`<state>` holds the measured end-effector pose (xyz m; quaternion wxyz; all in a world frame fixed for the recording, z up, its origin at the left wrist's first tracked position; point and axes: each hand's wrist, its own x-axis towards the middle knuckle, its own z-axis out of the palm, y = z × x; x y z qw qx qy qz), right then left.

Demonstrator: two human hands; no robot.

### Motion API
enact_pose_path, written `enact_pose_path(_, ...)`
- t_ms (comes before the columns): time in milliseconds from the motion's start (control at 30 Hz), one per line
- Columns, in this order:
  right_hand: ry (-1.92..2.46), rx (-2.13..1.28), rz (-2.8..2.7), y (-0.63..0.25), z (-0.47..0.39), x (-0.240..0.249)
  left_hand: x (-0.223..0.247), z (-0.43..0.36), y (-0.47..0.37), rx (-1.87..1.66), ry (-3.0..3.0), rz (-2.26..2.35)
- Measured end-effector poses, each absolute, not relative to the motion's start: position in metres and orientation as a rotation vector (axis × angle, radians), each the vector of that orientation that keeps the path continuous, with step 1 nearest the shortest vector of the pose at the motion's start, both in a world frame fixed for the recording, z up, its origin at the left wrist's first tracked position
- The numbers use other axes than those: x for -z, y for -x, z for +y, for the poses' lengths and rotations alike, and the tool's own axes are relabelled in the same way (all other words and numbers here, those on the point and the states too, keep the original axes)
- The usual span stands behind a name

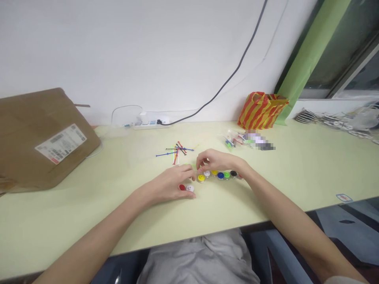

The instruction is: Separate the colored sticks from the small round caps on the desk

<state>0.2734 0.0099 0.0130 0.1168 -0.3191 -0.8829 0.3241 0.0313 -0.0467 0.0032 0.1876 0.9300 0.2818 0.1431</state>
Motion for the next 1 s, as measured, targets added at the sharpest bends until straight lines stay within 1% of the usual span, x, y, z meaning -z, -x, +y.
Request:
enact_pose_path(200, 0.909, -1.03, -2.675, -0.272, 0.002, -0.019, 0.009, -0.035, -0.029, -0.411, -2.669, 0.857)
enact_pose_path(367, 0.907, -1.057, -2.695, -0.268, -0.004, -0.021, 0.004, -0.034, -0.03, -0.501, -2.69, 0.868)
enact_pose_path(433, 0.932, -0.976, -2.672, -0.268, -0.003, -0.022, -0.003, -0.033, -0.024, -0.617, -2.68, 0.939)
enact_pose_path(533, 1.006, -0.685, -2.599, -0.269, 0.0, -0.022, -0.021, -0.03, -0.006, -0.77, -2.591, 1.167)
enact_pose_path(633, 1.084, -0.393, -2.539, -0.27, 0.004, -0.018, -0.042, -0.032, 0.018, -0.636, -2.487, 1.27)
enact_pose_path(767, 1.108, -0.243, -2.577, -0.267, 0.007, -0.009, -0.056, -0.053, 0.047, -0.355, -2.393, 1.344)
enact_pose_path(867, 1.073, -0.19, -2.661, -0.26, 0.006, -0.001, -0.05, -0.078, 0.064, -0.163, -2.289, 1.39)
enact_pose_path(1000, 1.067, -0.115, -2.711, -0.253, 0.006, 0.004, -0.03, -0.1, 0.08, -0.087, -2.274, 1.431)
